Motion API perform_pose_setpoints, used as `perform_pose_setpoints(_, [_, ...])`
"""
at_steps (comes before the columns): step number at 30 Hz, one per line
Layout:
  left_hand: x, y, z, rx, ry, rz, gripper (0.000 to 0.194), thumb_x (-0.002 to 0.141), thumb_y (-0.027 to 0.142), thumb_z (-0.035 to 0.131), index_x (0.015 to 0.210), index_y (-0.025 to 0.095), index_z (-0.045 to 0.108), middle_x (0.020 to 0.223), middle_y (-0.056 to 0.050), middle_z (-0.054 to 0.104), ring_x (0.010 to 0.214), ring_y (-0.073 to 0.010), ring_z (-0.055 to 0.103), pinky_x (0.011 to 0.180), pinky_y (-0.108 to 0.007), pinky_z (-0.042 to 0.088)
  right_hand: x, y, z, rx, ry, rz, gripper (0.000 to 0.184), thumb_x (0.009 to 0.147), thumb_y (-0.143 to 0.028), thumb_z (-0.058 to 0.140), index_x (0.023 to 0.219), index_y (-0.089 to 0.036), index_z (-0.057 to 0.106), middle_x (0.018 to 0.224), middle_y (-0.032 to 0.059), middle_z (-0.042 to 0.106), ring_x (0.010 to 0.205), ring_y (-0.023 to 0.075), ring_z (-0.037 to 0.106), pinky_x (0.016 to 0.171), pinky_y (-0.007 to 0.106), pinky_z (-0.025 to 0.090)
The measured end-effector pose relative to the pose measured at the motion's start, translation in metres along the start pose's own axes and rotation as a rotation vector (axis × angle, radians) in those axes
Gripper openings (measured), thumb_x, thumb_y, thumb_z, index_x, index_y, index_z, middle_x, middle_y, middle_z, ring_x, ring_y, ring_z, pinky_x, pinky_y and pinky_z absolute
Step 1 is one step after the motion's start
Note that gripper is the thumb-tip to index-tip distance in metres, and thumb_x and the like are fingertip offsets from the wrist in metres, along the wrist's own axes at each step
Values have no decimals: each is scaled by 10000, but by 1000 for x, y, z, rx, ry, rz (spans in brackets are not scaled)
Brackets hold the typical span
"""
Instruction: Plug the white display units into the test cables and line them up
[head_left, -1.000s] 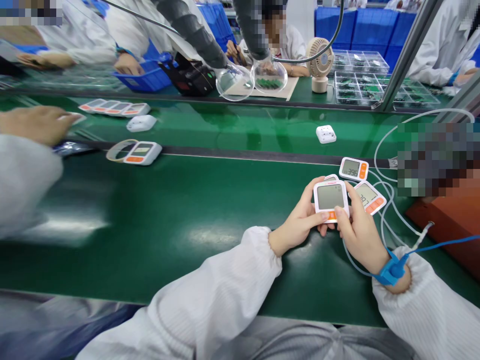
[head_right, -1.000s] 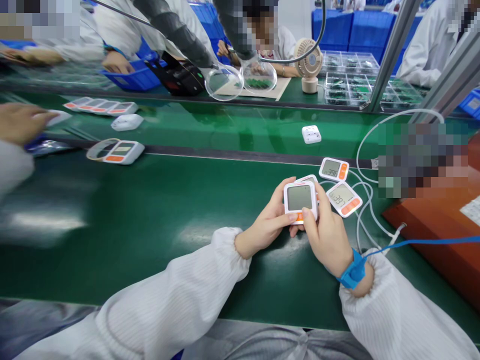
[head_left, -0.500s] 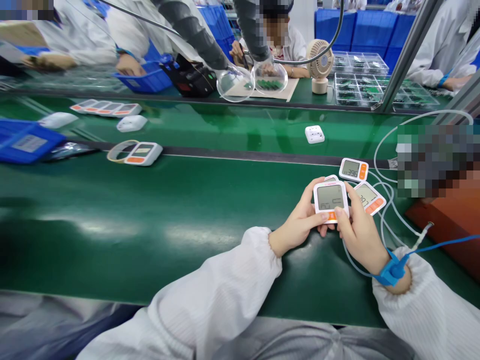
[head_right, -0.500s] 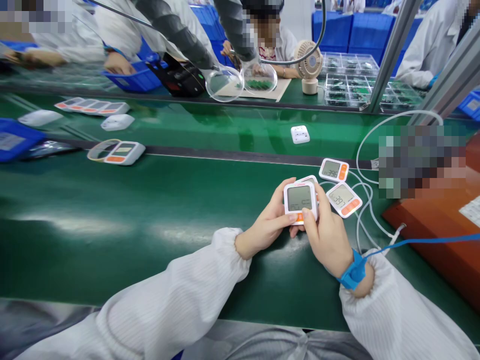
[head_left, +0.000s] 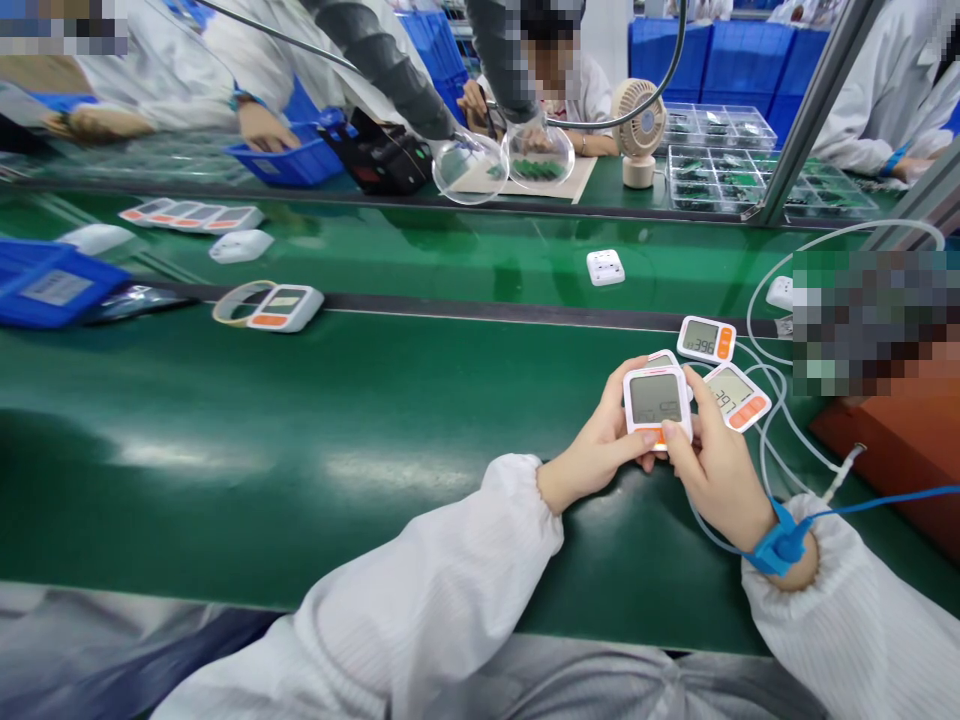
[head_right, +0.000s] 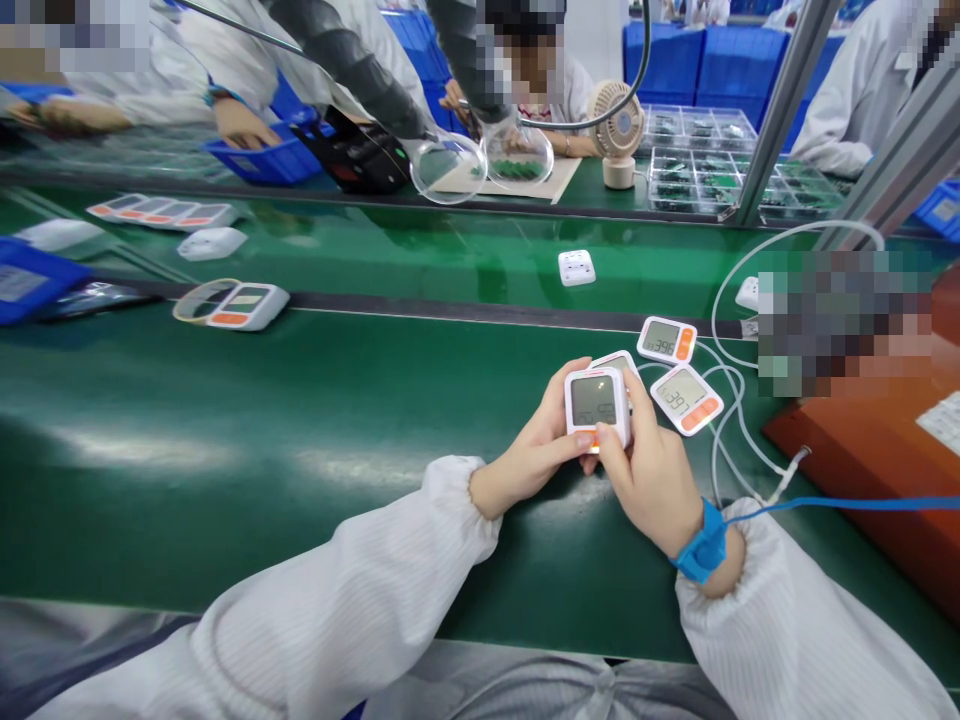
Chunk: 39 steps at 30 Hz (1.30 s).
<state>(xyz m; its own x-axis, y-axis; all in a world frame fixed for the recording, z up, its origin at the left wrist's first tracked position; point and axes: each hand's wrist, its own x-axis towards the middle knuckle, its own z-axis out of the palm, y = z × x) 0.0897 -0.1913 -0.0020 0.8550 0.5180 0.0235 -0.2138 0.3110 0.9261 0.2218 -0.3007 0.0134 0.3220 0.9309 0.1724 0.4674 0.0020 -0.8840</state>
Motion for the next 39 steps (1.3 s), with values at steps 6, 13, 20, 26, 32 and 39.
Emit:
perform_pose_setpoints(6, [0,1,1,6,-8,4,859,848,349,758,1521,364,225,1284,-83,566,754,-107,623,591,-210,532,-1,1,2,-56,31,-34,612,1051,-412,448,1577,-129,316,998,83,676,783,232,679,694,334,558])
perform_pose_setpoints(13, [1,-4,-7,126,-131,114,858,906,512,668,1586,307,187,1078,-80,678,751,-142,643,695,-276,546,8,3,-10,-321,278,-293,474,1075,-395,438,1456,-116,470,1313,149,569,1150,270,598,977,396,527])
perform_pose_setpoints(20, [7,0,-26,495,165,281,496,990,545,485,1290,168,602,784,-42,695,628,-126,615,650,-261,506,10,-2,-29,-513,279,-406,383,1064,-425,461,1258,-136,620,1144,111,653,973,255,655,867,360,528])
perform_pose_setpoints(26, [33,11,-65,727,352,278,335,897,464,594,980,156,697,701,-17,669,581,-113,591,600,-237,486,-2,14,-20,-576,15,-151,425,1029,-428,438,1296,-157,627,967,57,683,781,223,667,668,307,476])
perform_pose_setpoints(32, [56,20,-105,709,585,165,284,882,377,555,956,134,683,727,-36,675,580,-110,589,589,-230,482,-9,18,-18,-602,118,-201,414,1069,-455,409,1130,-142,672,976,65,668,860,224,644,741,342,481])
perform_pose_setpoints(39, [55,23,-103,793,494,119,248,873,347,567,920,143,701,764,-41,709,619,-122,607,647,-247,498,-55,19,-74,-768,342,-349,297,1089,-423,476,1152,-187,646,1116,98,653,1027,296,622,910,462,497])
